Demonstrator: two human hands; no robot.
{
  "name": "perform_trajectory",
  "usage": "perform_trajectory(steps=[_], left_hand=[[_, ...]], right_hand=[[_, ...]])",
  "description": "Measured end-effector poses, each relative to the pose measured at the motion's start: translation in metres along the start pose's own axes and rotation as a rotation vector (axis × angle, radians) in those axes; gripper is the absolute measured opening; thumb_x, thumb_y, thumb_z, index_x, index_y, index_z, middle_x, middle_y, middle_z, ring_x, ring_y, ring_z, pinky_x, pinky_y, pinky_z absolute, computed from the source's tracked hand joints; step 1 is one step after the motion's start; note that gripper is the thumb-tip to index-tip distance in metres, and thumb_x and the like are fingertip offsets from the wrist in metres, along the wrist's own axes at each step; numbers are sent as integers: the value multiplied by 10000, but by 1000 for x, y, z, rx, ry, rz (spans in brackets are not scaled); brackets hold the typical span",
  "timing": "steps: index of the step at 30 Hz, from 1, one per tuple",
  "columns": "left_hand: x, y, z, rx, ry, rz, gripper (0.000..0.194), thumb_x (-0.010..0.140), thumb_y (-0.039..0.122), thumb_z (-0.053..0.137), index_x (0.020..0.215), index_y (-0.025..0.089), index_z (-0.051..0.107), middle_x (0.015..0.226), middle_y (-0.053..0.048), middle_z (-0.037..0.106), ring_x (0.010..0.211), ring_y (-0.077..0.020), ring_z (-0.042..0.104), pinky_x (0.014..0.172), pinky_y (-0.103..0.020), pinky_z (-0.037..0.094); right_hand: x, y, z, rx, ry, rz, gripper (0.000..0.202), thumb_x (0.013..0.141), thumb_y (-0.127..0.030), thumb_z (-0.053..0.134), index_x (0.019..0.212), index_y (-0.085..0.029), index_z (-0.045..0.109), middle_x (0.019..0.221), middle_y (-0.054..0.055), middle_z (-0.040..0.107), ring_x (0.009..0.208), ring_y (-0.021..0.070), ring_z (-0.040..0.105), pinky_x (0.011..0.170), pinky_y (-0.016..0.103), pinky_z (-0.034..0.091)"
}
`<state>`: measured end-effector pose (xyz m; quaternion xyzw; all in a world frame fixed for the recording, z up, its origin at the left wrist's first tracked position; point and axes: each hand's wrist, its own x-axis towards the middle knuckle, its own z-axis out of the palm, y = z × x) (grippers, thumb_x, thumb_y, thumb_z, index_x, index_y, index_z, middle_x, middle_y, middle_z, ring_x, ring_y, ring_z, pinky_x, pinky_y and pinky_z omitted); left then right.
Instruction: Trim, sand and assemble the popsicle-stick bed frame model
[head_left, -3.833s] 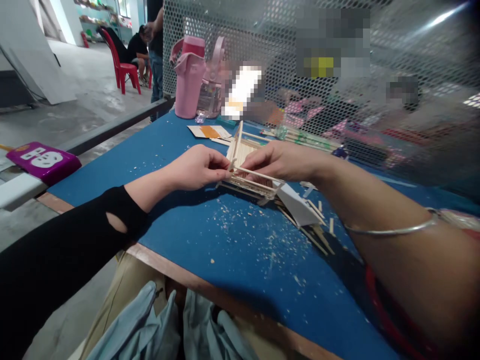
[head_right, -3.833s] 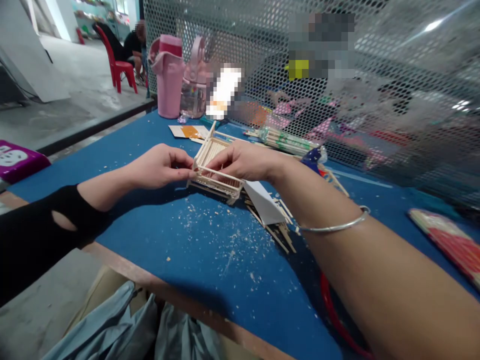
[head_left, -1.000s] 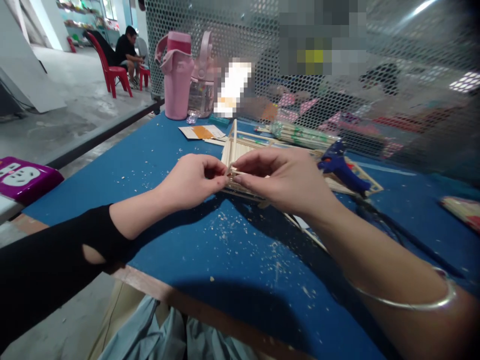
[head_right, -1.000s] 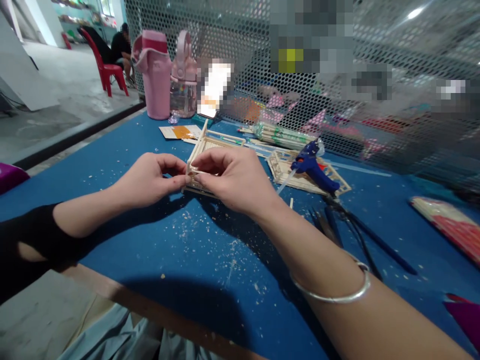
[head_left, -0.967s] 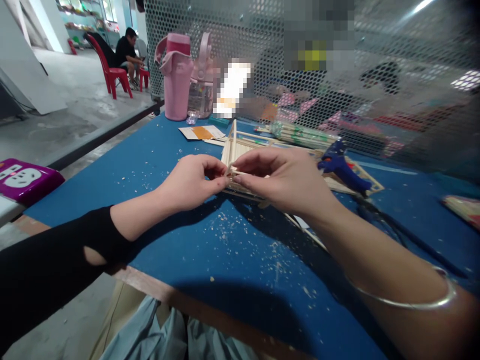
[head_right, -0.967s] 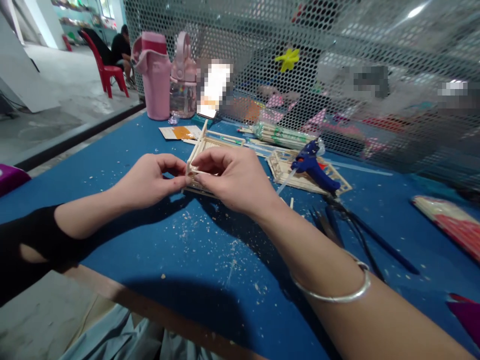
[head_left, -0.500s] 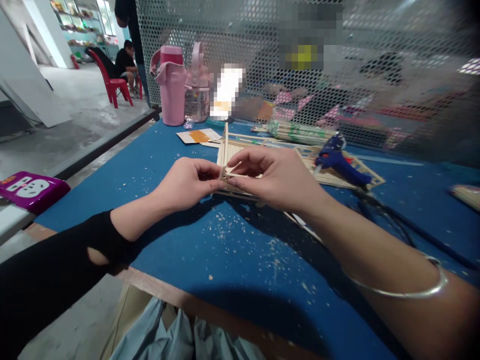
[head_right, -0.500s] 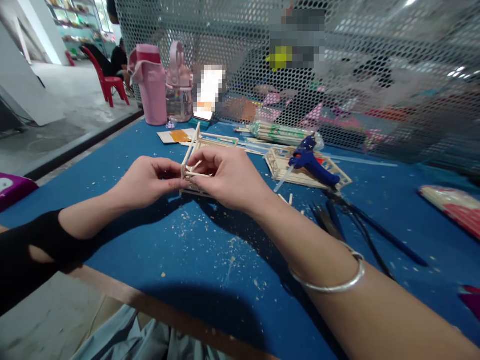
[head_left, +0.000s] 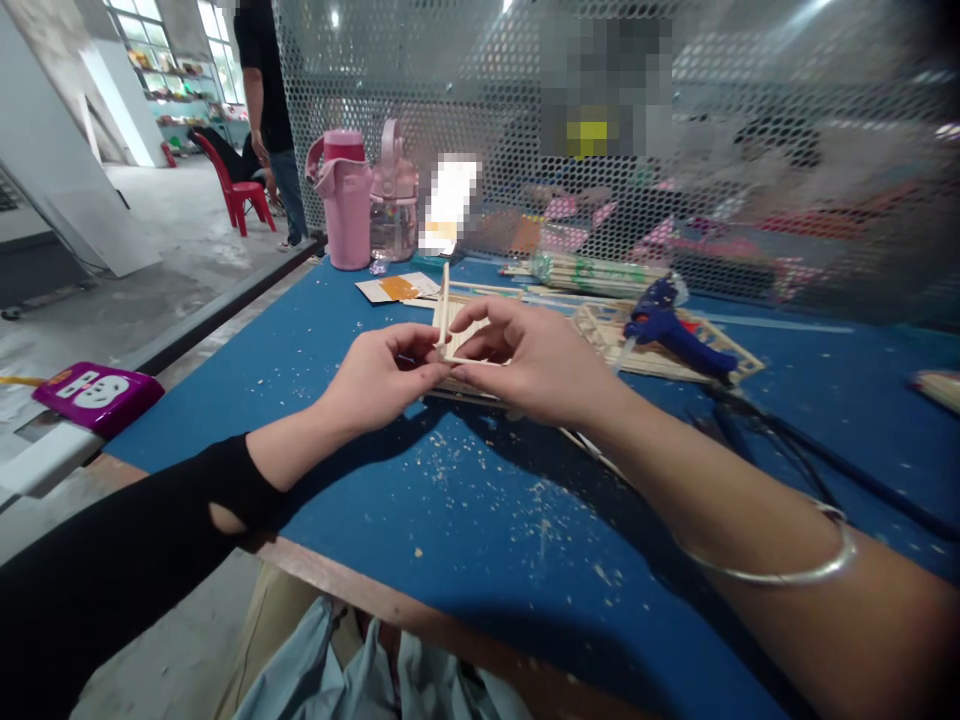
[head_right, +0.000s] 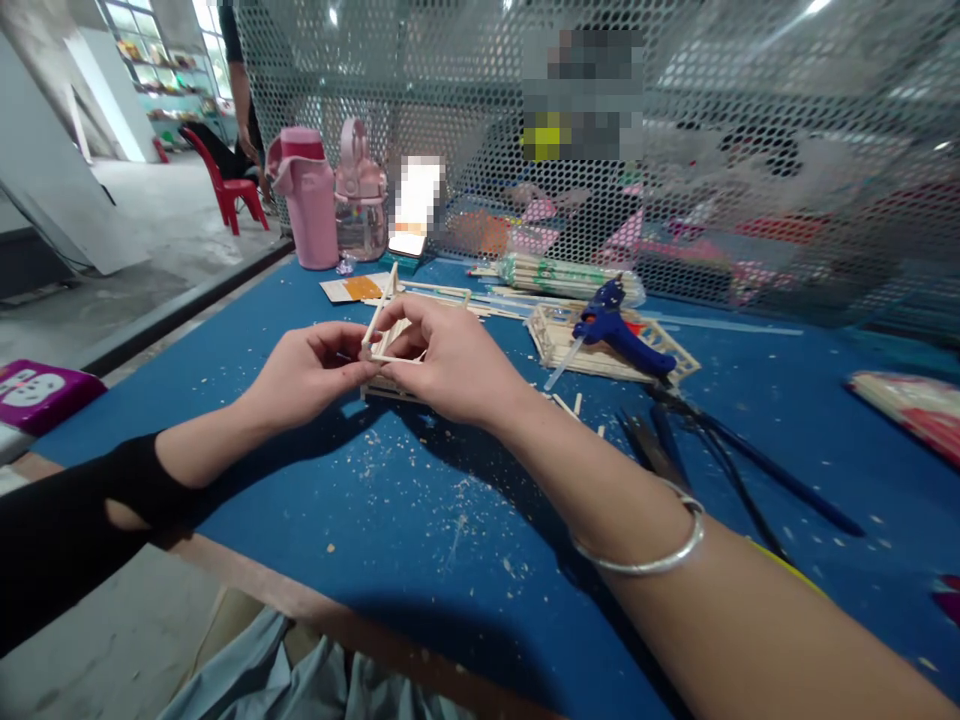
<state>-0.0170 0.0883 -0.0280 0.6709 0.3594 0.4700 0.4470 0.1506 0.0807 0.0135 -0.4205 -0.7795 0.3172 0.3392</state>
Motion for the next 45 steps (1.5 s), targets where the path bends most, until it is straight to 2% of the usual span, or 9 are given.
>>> perform_trajectory(steps=[8,14,20,24,29,36,40,45], left_hand=[[-1,0,3,2,37,34,147,723,160,647,855,124,591,735,1,606,651,-91,545,637,-236,448],[-1,1,5,-41,43,-4,200,714,126,651,872,140,530,680,29,574,614,-79,531,611,-222,426],[-2,3,3,-54,26,-8,243,710,148,674,882,156,502,632,39,584,555,-75,514,550,-217,384],[-1,2,2,-44,18,-7,240,718,129,664,887,159,495,625,45,582,526,-63,496,535,-215,376],[-1,-1,2,-34,16,12,242,722,142,663,899,157,499,642,41,586,564,-75,524,563,-224,396],[-2,-2,6,39,28,33,237,725,125,655,903,163,504,699,25,596,621,-87,550,618,-244,433],[-3,-4,8,35,29,42,234,724,132,656,903,162,509,721,12,604,649,-96,562,614,-245,442],[-2,-3,9,7,36,27,244,713,154,666,898,158,507,679,24,589,591,-82,533,567,-228,417]], right_hand=[[0,-1,-1,38,-26,-18,230,688,-192,637,865,-223,493,707,-10,639,661,141,628,579,260,456],[0,-6,-3,4,-33,15,239,676,-186,625,860,-223,477,658,-18,613,626,141,597,573,273,448],[1,-7,-3,-66,-32,-28,226,676,-169,596,873,-217,497,665,-14,613,624,138,579,577,269,428],[4,-5,-5,23,-15,57,175,703,-192,568,857,-227,494,549,-54,551,507,114,505,516,262,382],[8,-7,-4,150,12,203,215,617,-148,620,784,-216,502,519,-61,573,483,103,508,504,253,378],[8,-16,-5,450,52,483,320,506,-111,699,712,-217,477,497,-55,581,426,86,498,389,207,336],[8,-17,-7,457,49,525,319,480,-98,715,675,-216,493,542,-29,614,468,104,549,399,215,399],[10,-14,-9,451,46,559,261,493,-98,695,637,-224,519,532,-32,597,484,111,554,419,229,432]])
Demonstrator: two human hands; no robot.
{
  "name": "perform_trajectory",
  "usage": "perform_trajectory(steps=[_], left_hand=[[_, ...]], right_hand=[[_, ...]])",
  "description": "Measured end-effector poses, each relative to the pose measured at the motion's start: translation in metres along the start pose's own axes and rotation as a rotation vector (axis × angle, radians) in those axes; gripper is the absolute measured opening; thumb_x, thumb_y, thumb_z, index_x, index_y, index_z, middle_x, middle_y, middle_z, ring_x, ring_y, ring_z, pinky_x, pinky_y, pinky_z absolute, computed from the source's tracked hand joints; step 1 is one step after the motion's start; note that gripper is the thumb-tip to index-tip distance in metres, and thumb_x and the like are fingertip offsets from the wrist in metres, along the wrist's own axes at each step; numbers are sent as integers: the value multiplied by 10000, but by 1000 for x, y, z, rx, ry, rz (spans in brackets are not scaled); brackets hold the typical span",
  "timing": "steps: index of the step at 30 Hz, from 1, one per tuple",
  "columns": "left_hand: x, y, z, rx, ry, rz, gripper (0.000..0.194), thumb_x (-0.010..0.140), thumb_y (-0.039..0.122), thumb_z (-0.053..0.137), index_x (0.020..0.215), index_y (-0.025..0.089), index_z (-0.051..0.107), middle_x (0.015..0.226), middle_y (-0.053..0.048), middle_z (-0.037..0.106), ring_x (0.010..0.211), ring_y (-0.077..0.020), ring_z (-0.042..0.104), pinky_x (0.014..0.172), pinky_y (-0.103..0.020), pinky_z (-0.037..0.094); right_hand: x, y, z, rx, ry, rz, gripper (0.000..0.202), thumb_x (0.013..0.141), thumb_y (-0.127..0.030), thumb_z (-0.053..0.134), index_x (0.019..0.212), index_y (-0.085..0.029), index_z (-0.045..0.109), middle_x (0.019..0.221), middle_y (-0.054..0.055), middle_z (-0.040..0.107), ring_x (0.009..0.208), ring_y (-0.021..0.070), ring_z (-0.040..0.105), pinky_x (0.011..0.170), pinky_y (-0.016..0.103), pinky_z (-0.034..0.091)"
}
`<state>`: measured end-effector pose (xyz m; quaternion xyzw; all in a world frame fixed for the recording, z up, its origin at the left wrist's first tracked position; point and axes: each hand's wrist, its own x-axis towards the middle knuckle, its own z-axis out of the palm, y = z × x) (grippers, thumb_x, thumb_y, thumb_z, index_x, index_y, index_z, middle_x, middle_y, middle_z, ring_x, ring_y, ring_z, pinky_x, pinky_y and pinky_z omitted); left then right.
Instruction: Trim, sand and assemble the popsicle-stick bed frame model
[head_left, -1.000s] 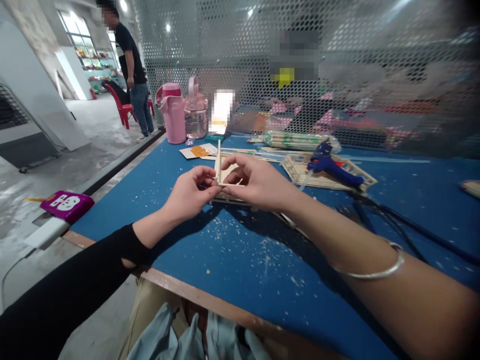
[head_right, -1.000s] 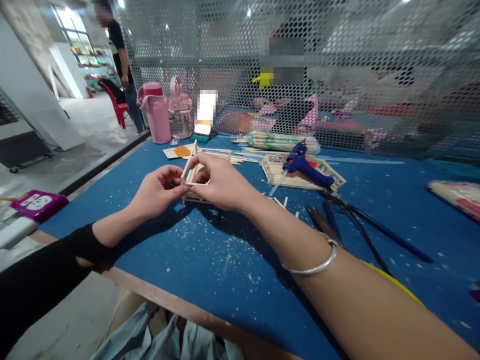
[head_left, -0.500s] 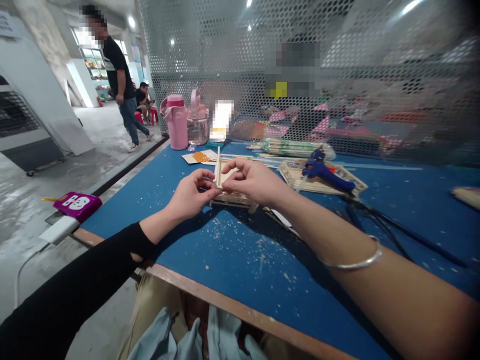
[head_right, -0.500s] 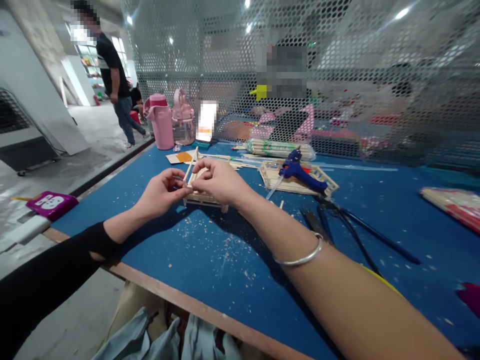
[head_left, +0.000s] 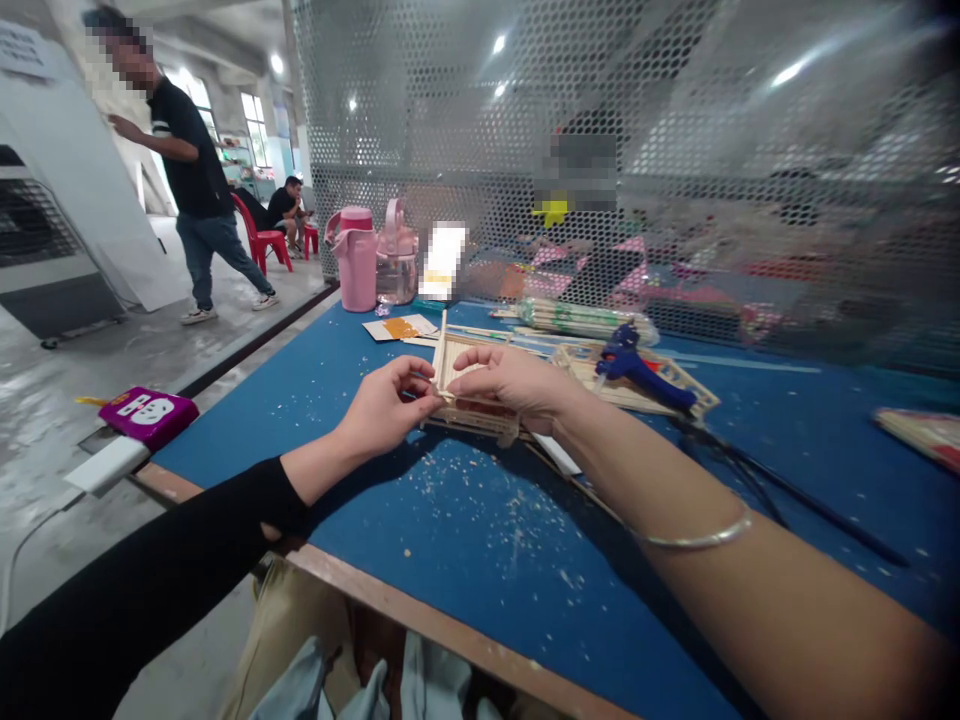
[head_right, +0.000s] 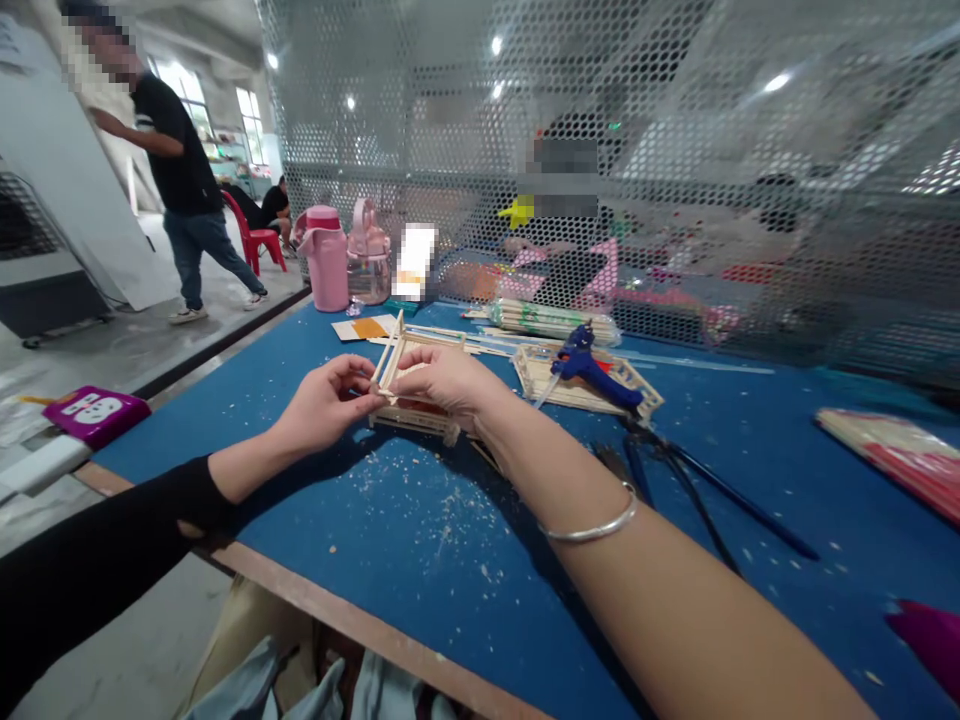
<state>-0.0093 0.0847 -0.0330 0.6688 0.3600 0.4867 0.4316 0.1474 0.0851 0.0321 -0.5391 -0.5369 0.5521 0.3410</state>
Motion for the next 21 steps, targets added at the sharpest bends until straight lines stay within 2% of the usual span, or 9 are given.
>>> perform_trajectory(steps=[3,9,16,21], left_hand=[[-1,2,1,-11,-22,8,239,711,161,662,891,156,504,658,35,583,565,-73,519,568,-224,409],[-2,3,1,12,-30,24,239,707,184,668,881,162,504,682,24,602,602,-86,542,581,-227,410],[-1,3,0,20,-30,18,265,695,180,678,895,161,505,687,26,603,595,-87,541,584,-230,408],[-1,4,3,17,12,15,234,685,137,671,858,160,515,667,30,606,589,-85,541,583,-226,408]], right_hand=[[0,-1,-3,-12,-23,26,241,493,-89,691,622,-219,534,505,-36,583,481,111,550,418,223,420],[-2,-3,-4,-123,-112,-36,199,527,-111,697,600,-206,538,437,-54,531,389,65,427,354,188,274],[1,-2,-3,-54,-73,14,180,513,-103,685,593,-209,564,554,-24,599,513,104,540,455,228,418],[2,-3,-3,-106,-93,28,146,537,-93,654,586,-198,565,533,-30,575,505,94,516,461,219,396]])
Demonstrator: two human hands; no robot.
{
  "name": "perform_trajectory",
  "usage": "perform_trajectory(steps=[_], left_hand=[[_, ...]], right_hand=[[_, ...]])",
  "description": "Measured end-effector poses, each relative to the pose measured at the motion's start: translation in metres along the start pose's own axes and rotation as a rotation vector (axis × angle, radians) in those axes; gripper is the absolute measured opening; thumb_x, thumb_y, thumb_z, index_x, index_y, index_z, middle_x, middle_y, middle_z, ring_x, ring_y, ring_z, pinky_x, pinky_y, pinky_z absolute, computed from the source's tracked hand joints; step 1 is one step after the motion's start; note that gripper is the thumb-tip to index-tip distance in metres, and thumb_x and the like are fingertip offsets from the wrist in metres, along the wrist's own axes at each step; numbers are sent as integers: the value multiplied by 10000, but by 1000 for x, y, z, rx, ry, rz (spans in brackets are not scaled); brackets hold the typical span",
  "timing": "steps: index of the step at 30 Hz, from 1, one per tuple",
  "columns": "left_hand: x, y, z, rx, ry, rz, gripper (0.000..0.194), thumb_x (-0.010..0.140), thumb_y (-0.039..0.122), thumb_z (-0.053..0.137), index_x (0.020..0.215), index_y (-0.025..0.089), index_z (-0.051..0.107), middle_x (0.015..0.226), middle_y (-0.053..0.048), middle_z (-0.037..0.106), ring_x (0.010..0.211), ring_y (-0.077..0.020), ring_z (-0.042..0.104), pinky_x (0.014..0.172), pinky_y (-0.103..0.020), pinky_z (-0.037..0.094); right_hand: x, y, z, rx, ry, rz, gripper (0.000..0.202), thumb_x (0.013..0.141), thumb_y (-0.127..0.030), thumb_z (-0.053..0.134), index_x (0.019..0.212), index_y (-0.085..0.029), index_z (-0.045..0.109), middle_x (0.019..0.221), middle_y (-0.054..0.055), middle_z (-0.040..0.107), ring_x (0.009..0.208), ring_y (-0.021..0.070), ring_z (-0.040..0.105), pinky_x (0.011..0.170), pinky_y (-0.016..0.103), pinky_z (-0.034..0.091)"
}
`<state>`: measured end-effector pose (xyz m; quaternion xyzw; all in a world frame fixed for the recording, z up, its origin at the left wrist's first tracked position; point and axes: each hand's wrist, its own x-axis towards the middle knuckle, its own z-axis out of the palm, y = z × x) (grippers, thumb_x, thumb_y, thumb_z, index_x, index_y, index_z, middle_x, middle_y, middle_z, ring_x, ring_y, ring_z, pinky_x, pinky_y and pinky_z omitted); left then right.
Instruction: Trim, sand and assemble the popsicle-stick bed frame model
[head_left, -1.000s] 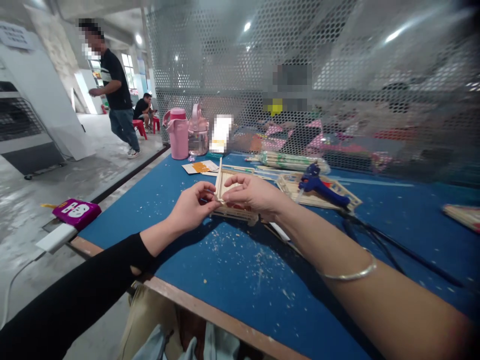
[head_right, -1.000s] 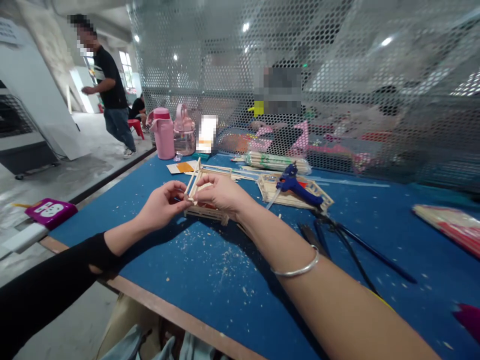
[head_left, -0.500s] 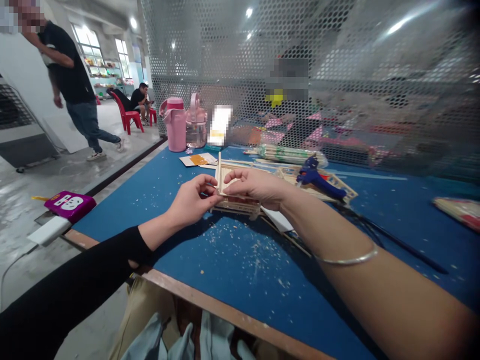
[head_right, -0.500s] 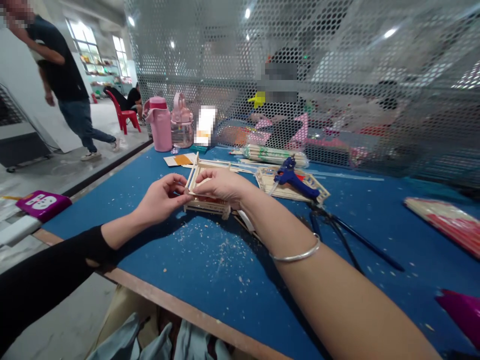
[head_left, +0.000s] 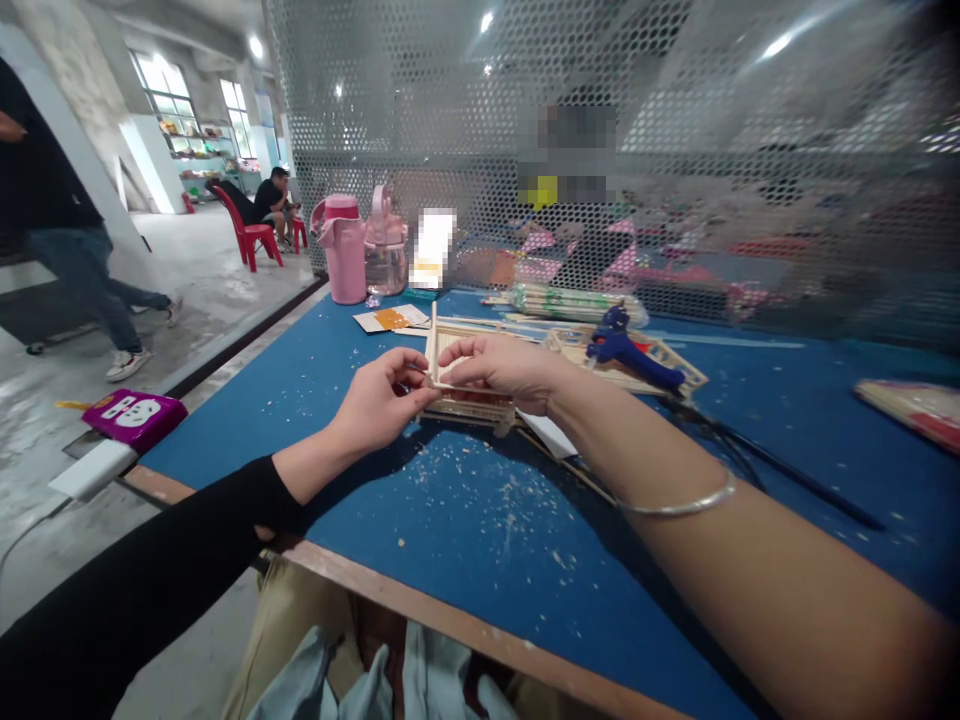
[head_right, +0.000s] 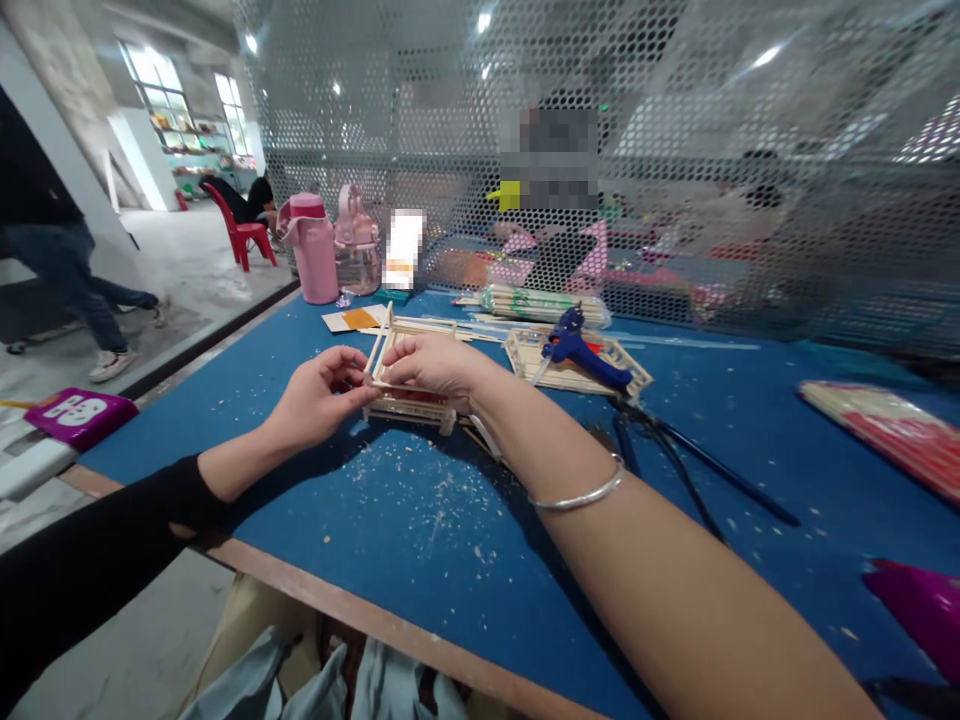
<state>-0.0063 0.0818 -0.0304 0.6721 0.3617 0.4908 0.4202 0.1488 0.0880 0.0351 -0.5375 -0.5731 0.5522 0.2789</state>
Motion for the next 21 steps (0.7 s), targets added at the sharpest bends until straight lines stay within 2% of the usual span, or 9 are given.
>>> perform_trajectory(steps=[4,6,10,17,21], left_hand=[[-2,3,4,-62,46,-84,219,685,109,654,842,161,511,612,48,585,536,-78,525,555,-221,400],[-4,5,6,-44,78,-113,192,689,108,650,823,155,521,616,40,588,533,-76,526,541,-217,392],[-6,6,8,21,116,-86,132,708,128,639,784,150,534,643,25,582,572,-81,536,548,-216,396],[-7,5,8,80,111,-32,192,724,131,624,855,167,489,648,34,582,589,-89,536,592,-240,408],[-6,4,7,84,91,-19,205,727,131,624,869,172,483,644,36,585,593,-90,537,600,-246,411]], right_hand=[[0,0,1,-44,-11,-32,133,579,-119,677,607,-190,568,513,-41,542,475,72,453,438,207,314],[0,2,-1,-89,-56,-74,93,609,-157,680,618,-186,592,522,-43,529,478,68,424,445,215,290],[3,7,-8,-154,-150,-129,61,636,-246,679,645,-189,658,546,-37,533,494,74,393,477,242,282],[1,5,-6,-90,-66,-78,30,562,-218,700,582,-207,680,542,-19,565,506,92,437,481,260,305],[4,6,-7,-109,0,-60,19,567,-195,664,562,-213,669,550,-3,591,521,114,488,494,271,349]])
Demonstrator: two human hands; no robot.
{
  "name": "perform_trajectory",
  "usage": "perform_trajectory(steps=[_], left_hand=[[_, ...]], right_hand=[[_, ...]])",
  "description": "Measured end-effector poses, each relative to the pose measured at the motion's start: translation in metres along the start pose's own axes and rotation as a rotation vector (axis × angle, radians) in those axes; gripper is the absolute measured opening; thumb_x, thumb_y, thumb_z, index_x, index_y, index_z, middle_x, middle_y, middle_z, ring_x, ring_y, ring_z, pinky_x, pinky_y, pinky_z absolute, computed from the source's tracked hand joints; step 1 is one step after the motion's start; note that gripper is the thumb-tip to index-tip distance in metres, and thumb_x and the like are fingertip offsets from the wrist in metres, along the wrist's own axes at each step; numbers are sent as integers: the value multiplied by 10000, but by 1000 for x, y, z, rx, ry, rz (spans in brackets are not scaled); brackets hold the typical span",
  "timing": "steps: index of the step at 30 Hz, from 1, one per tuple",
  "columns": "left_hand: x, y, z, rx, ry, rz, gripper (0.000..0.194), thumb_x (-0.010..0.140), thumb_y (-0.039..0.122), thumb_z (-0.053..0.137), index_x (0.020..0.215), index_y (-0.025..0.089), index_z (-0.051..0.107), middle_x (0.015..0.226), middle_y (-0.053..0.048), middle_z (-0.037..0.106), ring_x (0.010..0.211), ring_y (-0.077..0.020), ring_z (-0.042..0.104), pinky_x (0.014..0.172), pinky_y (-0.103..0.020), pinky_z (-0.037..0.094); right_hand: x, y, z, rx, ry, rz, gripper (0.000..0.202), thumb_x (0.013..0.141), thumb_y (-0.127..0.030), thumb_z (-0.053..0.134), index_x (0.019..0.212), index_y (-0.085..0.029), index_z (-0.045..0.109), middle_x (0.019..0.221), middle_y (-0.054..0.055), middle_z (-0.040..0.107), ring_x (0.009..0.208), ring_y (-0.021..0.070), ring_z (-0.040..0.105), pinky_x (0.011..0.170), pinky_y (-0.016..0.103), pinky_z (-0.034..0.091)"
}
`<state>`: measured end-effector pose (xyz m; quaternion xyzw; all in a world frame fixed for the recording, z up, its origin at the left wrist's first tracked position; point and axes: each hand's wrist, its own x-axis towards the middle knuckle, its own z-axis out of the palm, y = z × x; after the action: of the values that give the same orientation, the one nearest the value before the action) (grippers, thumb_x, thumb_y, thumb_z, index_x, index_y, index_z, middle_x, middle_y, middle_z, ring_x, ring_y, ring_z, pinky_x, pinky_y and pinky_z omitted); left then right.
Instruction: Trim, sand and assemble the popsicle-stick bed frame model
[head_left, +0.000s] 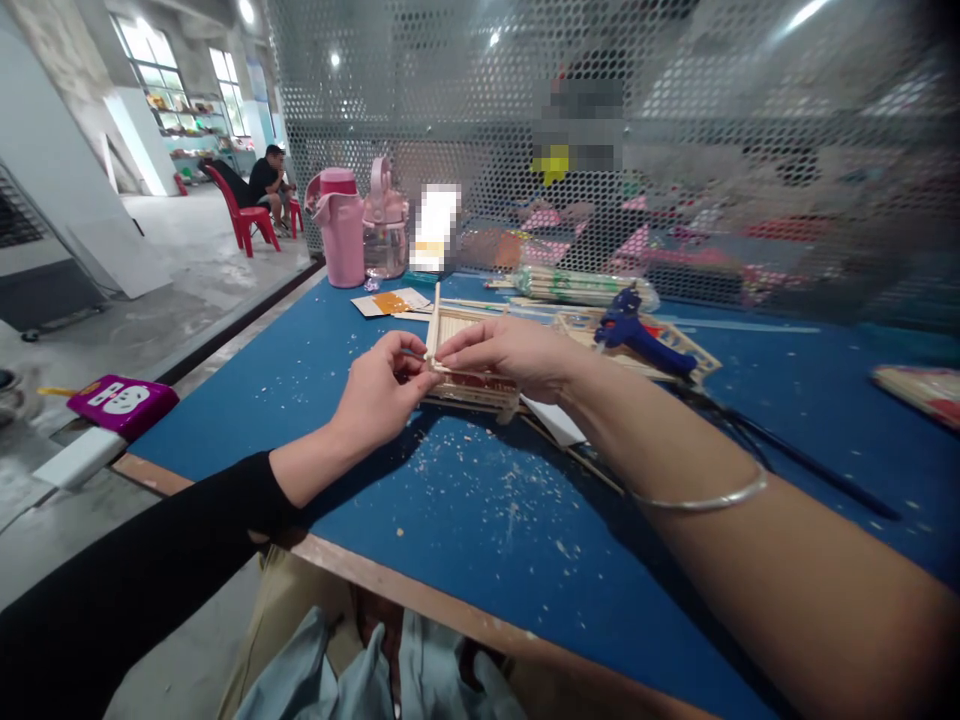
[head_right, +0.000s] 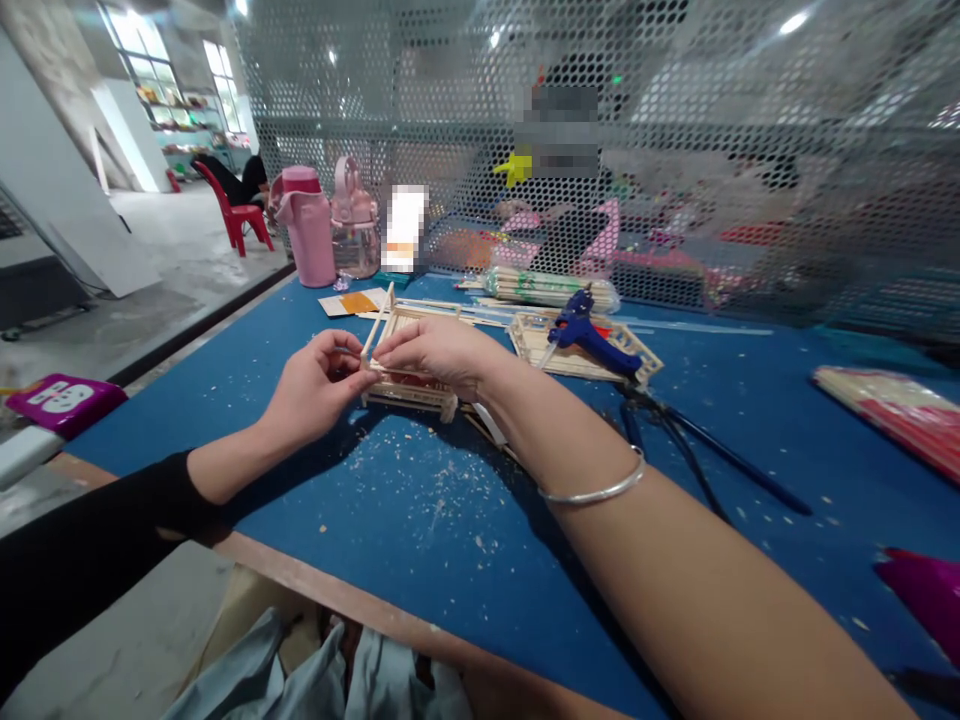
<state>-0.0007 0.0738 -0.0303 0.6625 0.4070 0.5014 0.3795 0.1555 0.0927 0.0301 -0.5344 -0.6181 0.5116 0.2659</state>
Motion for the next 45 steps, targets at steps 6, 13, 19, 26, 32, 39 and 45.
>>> perform_trajectory(steps=[6,13,19,26,32,39,45], left_hand=[[2,-1,-2,-16,-27,-4,222,723,128,635,874,172,479,657,27,610,609,-97,565,615,-251,426],[2,-1,-2,-10,-18,16,214,727,128,644,868,167,487,646,25,605,611,-98,574,578,-233,418],[3,-4,-6,-16,-49,31,202,716,112,659,850,158,515,676,24,598,645,-96,571,623,-239,456],[0,-5,-15,250,-119,79,126,676,130,715,770,156,636,824,-34,617,771,-143,563,711,-296,482],[3,-5,-13,295,-142,166,59,761,200,650,716,163,642,747,-31,621,717,-144,556,695,-300,449],[1,-3,-14,246,-174,106,103,795,234,584,790,156,650,748,-35,654,683,-138,563,622,-272,428],[7,-5,-18,292,-222,198,92,789,212,583,754,168,656,740,-34,648,686,-142,557,636,-280,426]], right_hand=[[2,3,-9,-505,200,-129,97,643,-229,600,654,-200,692,534,1,592,491,123,466,499,286,345],[-10,-7,-8,-780,-6,-280,294,638,-438,659,817,-211,713,798,38,685,710,183,575,591,287,393],[-9,-2,0,-854,41,-247,246,709,-398,593,684,-173,688,579,13,601,549,129,486,505,272,307],[-16,-6,5,-1096,70,-455,178,733,-281,535,658,-191,669,569,14,594,523,118,445,513,280,262],[-13,-4,4,-1128,68,-471,217,735,-371,563,621,-211,654,528,15,577,498,119,431,504,279,242],[-13,-4,5,-1051,76,-445,162,697,-298,560,585,-197,620,493,-8,535,479,109,423,492,279,247],[-12,0,0,-850,-17,-403,160,720,-332,556,661,-196,615,551,-17,550,515,112,466,509,266,308]])
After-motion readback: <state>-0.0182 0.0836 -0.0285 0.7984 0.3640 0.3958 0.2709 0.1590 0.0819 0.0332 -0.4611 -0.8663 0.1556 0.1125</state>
